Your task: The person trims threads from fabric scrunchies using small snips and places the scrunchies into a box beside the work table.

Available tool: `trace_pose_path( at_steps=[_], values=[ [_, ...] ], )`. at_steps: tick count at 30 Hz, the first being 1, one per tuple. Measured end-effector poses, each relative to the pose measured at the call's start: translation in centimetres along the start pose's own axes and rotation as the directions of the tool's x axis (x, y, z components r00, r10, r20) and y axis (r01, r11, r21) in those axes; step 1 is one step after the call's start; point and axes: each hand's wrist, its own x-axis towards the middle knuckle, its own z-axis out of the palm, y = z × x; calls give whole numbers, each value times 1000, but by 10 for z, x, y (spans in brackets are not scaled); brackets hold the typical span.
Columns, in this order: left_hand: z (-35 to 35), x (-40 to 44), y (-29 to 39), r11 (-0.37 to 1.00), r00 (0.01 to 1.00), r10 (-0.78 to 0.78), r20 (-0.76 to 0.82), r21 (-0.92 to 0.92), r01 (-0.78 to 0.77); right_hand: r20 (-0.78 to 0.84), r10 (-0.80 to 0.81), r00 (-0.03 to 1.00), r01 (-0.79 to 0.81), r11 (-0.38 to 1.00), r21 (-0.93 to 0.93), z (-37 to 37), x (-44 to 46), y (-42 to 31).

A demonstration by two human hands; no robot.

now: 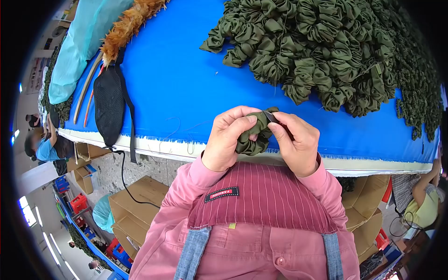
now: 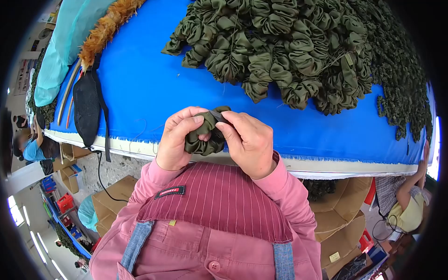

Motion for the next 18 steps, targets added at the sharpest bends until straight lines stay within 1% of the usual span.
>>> trace_pose_path(
  at_steps=[4, 10, 14, 15, 18],
  values=[
    [0, 0, 1, 1000, 1000, 7, 11, -13, -7, -42, 81, 996, -75, 990, 118, 3, 1, 0],
    [7, 0, 3, 998, 999, 40, -25, -37, -41, -61, 185, 981, -169, 964, 206, -4, 4, -3],
    [9, 0, 4, 998, 998, 57, -39, -32, -58, -96, -9, 995, 8, 1000, -15, 0, 2, -4],
    [9, -1, 5, 998, 997, 57, -41, -32, -59, -95, -9, 995, 8, 1000, -13, 1, 2, -5],
    [9, 0, 4, 997, 997, 63, -53, -32, -65, -78, -66, 995, 59, 994, -97, 1, 2, -6]
  ],
)
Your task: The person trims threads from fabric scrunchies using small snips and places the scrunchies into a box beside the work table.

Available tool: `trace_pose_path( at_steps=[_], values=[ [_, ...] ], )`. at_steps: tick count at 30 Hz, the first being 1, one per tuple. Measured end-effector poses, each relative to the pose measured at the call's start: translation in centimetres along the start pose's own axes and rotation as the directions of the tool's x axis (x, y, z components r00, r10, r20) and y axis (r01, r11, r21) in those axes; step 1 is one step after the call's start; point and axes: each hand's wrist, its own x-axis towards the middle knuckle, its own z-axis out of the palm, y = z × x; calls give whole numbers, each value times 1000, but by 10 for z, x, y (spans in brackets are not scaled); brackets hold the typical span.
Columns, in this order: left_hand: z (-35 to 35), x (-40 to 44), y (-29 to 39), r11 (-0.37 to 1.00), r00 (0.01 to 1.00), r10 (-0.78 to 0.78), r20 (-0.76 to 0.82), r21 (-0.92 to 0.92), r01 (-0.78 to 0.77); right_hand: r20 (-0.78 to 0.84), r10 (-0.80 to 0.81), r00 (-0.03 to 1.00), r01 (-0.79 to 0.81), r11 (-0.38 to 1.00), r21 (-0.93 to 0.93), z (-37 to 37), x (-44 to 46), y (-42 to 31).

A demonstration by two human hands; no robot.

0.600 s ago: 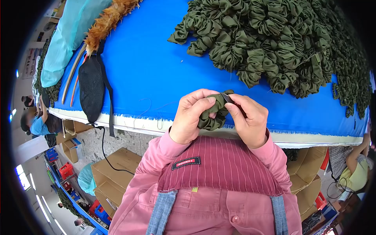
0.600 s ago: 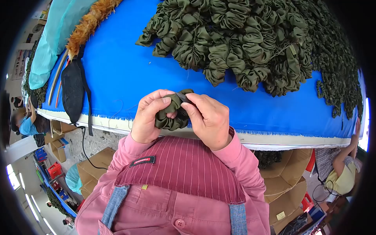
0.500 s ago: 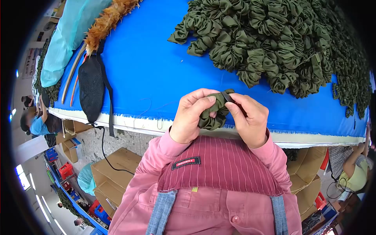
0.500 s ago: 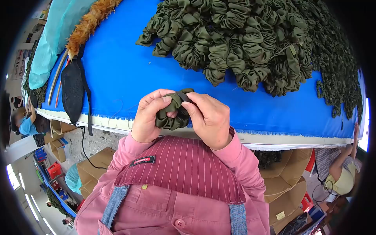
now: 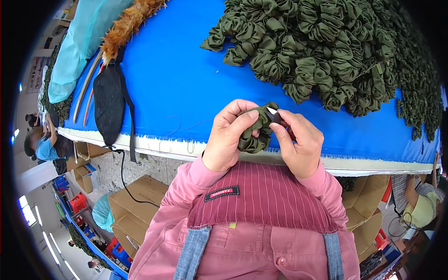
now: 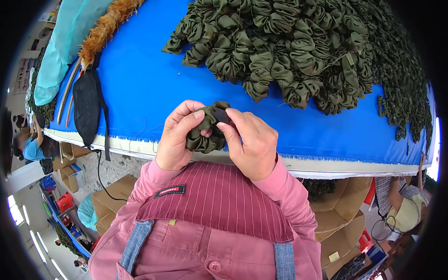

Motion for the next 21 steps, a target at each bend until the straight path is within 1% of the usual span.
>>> trace_pose_path(
  at_steps=[1, 11, 16, 21],
  values=[
    [0, 0, 0, 1000, 1000, 1, -2, 0, -1, 4, -18, 1000, 18, 999, -28, 0, 0, 0],
    [1, -1, -2, 1000, 1000, 2, 3, 14, -2, -27, -71, 997, 68, 992, -104, 1, -1, 1],
    [1, -1, -3, 1000, 1000, 5, 4, 1, -5, -6, -51, 999, 50, 993, -106, 0, -1, -1],
    [2, -2, -2, 1000, 1000, 4, 4, 12, -4, -22, -66, 998, 63, 992, -106, 1, 0, 0]
  ],
)
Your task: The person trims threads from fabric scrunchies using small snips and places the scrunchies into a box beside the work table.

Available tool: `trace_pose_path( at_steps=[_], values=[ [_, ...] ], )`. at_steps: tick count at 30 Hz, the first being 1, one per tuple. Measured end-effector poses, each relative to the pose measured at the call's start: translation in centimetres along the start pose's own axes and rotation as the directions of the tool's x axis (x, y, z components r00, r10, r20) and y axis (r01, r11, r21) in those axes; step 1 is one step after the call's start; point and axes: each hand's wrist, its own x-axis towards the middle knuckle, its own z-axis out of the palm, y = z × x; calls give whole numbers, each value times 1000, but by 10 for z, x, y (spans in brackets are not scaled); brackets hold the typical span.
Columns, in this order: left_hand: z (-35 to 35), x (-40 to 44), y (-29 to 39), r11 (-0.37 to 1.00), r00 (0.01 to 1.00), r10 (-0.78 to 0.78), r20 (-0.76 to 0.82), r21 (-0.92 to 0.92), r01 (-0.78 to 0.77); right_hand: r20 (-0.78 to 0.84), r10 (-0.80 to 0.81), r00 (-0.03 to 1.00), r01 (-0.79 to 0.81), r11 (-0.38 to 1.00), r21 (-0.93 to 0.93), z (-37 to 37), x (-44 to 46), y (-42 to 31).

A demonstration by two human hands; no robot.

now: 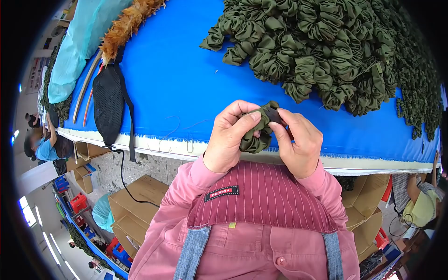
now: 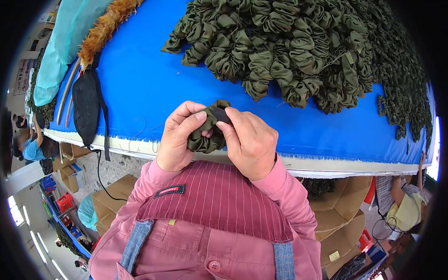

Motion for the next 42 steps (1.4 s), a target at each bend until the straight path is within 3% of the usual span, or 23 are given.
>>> trace_pose_path(
  at_steps=[6, 8, 10, 11, 15, 20, 21, 23, 25, 26, 30, 35, 42],
  values=[
    [0, -1, 1, 999, 998, -22, 55, -35, 23, 7, 104, 995, -103, 976, 190, 0, -2, -1],
    [3, -1, 2, 998, 997, -26, 77, -58, 31, 154, 346, 926, -371, 747, 551, -1, -5, -2],
    [4, -2, 3, 996, 994, -31, 101, -79, 39, 376, 480, 793, -560, 329, 761, -1, -8, -2],
    [4, -2, 3, 996, 994, -30, 102, -79, 38, 375, 479, 794, -558, 330, 761, 0, -8, 0],
    [3, -4, 3, 985, 981, -17, 193, -167, 50, 549, 330, 768, -464, -304, 832, 3, -15, 6],
    [4, -4, 2, 976, 980, -43, 194, -203, 83, 583, 239, 777, -426, -483, 765, 0, -11, 5],
    [3, -5, 2, 975, 980, -45, 194, -204, 85, 584, 240, 775, -426, -483, 765, -2, -10, 5],
    [2, -3, 3, 975, 982, -54, 180, -201, 90, 507, 333, 795, -515, -70, 854, -9, -4, 5],
    [0, -3, 4, 975, 984, -67, 165, -197, 99, 402, 387, 830, -536, 350, 769, -15, 0, 7],
    [0, -2, 5, 975, 984, -68, 167, -197, 101, 400, 389, 830, -535, 351, 769, -16, 1, 9],
    [-1, -1, 7, 972, 985, -78, 153, -207, 109, 214, 205, 955, -288, 808, 514, -20, 6, 15],
    [-3, 0, 7, 980, 987, -80, 141, -170, 103, 209, -12, 978, -59, 943, 329, -26, 17, 17],
    [-2, -1, 11, 984, 983, -123, 136, -112, 138, 225, -209, 951, 170, 968, 183, -29, 28, 23]
  ],
)
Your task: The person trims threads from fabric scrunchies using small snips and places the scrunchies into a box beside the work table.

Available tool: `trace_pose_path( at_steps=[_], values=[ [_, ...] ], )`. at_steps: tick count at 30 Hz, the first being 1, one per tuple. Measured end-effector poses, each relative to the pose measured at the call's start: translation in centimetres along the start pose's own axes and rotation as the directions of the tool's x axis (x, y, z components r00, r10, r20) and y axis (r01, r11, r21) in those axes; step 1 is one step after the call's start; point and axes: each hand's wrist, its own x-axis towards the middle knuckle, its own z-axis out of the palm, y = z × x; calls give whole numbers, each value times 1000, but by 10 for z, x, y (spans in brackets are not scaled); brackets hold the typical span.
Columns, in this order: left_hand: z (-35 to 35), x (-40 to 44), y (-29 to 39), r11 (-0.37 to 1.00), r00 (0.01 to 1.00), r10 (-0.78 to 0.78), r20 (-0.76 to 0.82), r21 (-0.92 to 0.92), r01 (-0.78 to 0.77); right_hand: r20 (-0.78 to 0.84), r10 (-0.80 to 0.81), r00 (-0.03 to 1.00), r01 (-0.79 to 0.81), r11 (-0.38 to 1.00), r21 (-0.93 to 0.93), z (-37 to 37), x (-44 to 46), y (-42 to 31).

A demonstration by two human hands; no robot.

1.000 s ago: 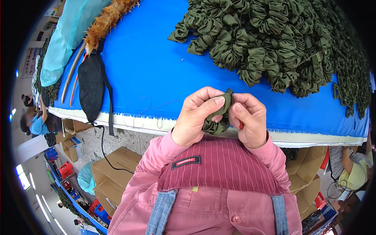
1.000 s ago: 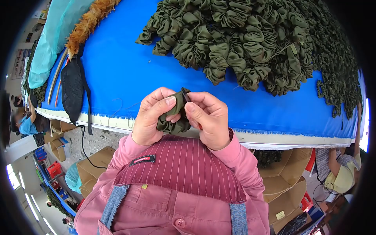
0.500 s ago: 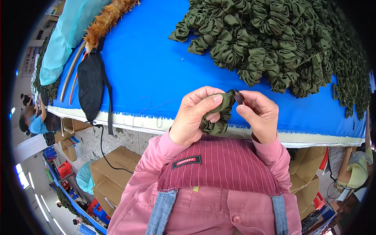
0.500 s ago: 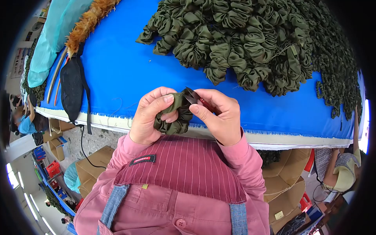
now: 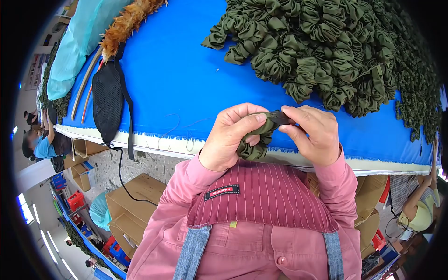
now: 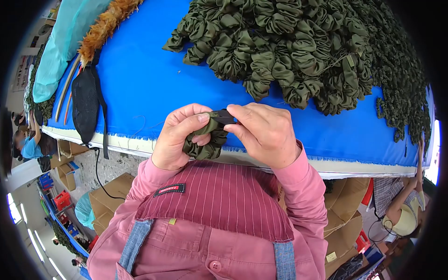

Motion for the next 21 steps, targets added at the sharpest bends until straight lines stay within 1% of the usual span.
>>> trace_pose_path(
  at_steps=[3, 9, 13, 14, 18, 21],
  values=[
    [0, 0, 0, 1000, 1000, -9, -10, 17, 9, -24, -114, 993, 112, 990, -81, 2, 1, 3],
    [-2, 1, 1, 1000, 1000, -22, 11, 15, 22, -14, -105, 994, 104, 994, -44, 0, 2, 4],
    [-2, 1, 2, 998, 999, -43, -1, 41, 43, 13, -91, 996, 90, 994, 56, 1, -1, 11],
    [-3, 2, 2, 998, 999, -43, -1, 41, 43, 13, -90, 996, 90, 994, 57, 0, -2, 12],
    [-7, 2, 5, 1000, 1000, -1, 5, 20, 1, 25, 65, 998, -68, 987, 148, -6, -6, 13],
    [-8, 2, 4, 1000, 1000, 5, 17, 13, -5, 26, 87, 996, -90, 983, 162, -6, -6, 9]
  ],
)
